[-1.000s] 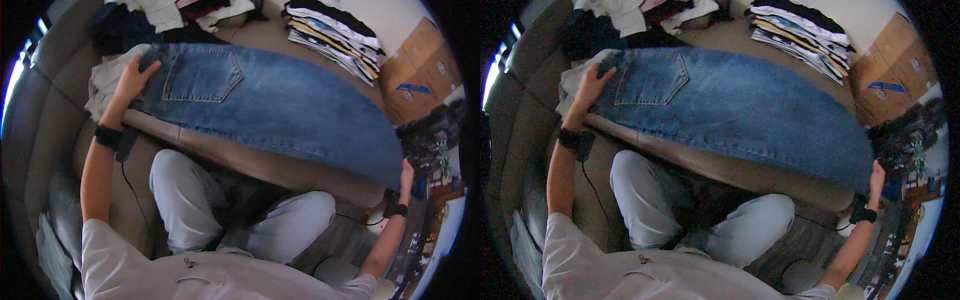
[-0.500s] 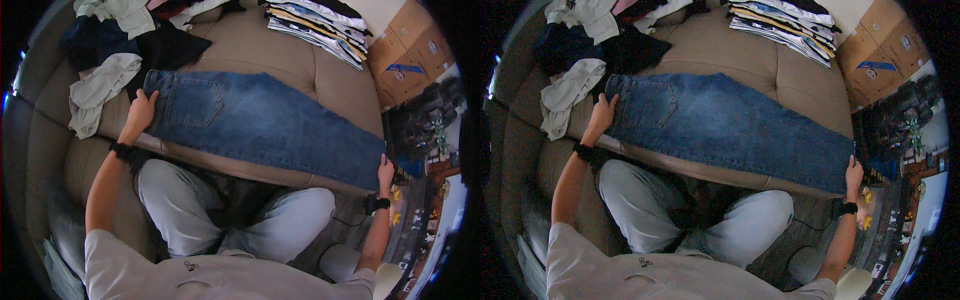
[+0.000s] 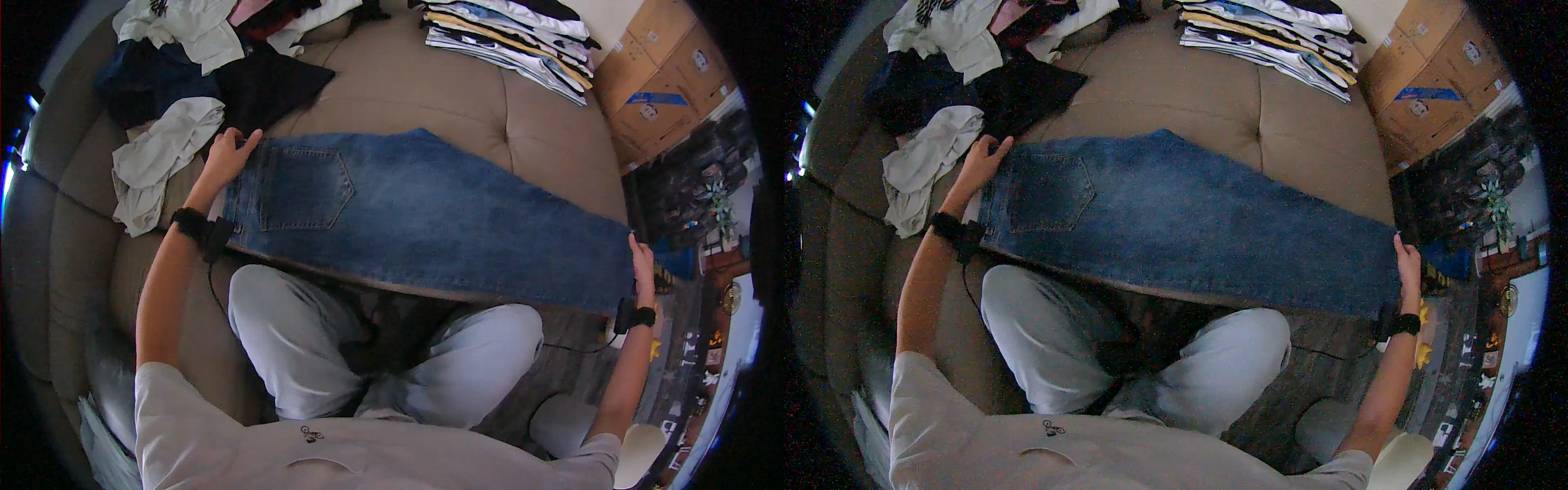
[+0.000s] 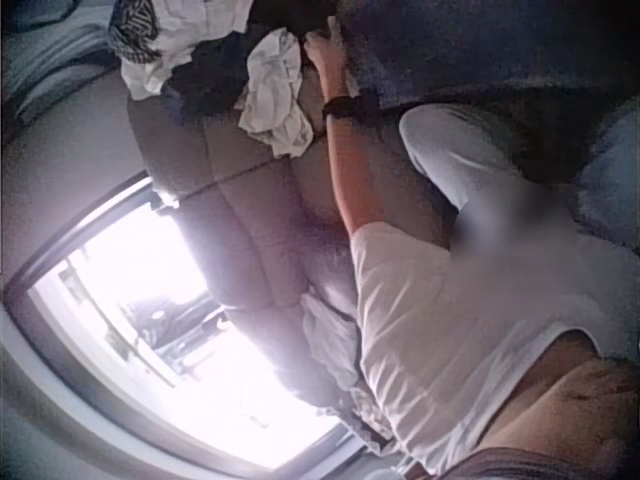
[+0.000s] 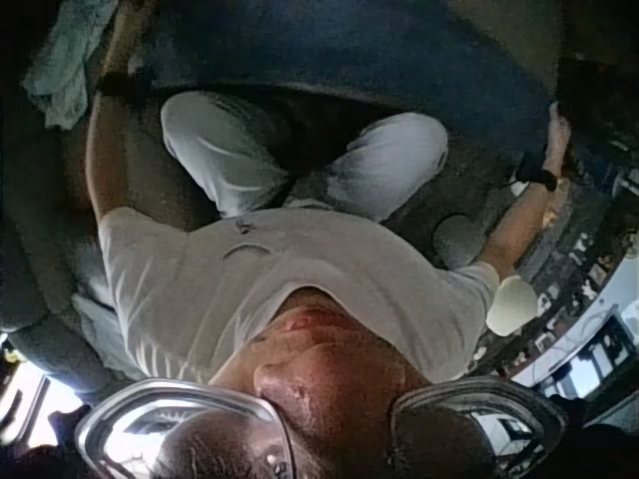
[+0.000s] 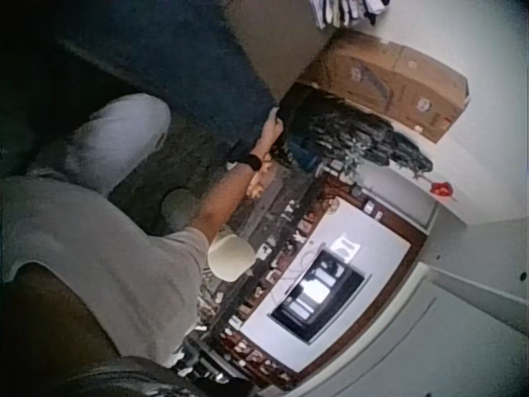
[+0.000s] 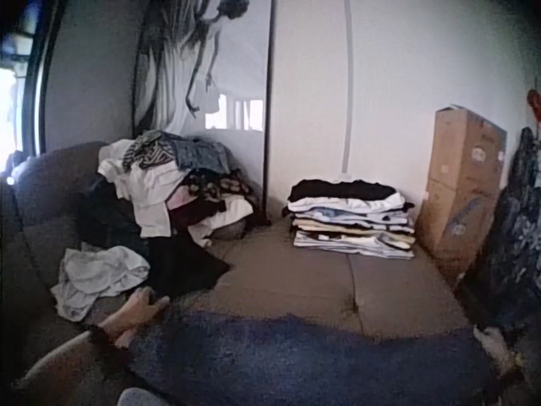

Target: The person folds a white polo shirt, a white button-down shirt, a black cardigan, a pair of jeans, and black trousers, placing each item onto a stack of folded clothes on a couch.

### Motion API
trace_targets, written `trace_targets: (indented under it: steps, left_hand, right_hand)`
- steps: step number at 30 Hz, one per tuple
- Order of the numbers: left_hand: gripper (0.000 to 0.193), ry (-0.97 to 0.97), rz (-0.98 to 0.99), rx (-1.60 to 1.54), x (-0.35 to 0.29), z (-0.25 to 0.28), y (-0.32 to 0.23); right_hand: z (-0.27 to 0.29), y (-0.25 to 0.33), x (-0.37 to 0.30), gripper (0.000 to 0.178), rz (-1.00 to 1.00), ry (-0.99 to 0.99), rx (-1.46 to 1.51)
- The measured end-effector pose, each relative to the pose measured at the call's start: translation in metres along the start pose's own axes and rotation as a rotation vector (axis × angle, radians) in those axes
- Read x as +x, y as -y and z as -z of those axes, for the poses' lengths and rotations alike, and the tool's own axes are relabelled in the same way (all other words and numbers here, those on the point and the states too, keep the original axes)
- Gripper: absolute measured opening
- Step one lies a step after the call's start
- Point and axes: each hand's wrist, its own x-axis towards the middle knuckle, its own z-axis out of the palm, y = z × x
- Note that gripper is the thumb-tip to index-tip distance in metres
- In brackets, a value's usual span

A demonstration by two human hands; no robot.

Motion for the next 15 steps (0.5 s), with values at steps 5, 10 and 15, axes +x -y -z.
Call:
trace_targets:
  steps: [5,10,15]
  left_hand:
    - [0.058,0.269,-0.011,-0.233,0.017,0.014,-0.026]
    - [0.047,0.040,-0.307,0.098,0.005,0.034,-0.045]
    - [0.035,0.134,-0.240,0.223,0.005,-0.005,-0.016]
  right_hand:
    - [-0.031,0.034,-0.002,0.069,-0.013,-0.204,-0.128]
    - [-0.002,0.037,0.004,0.075,0.110,-0.321,0.614]
    - [-0.030,-0.011,0.013,0.076,0.249,-0.240,-0.195]
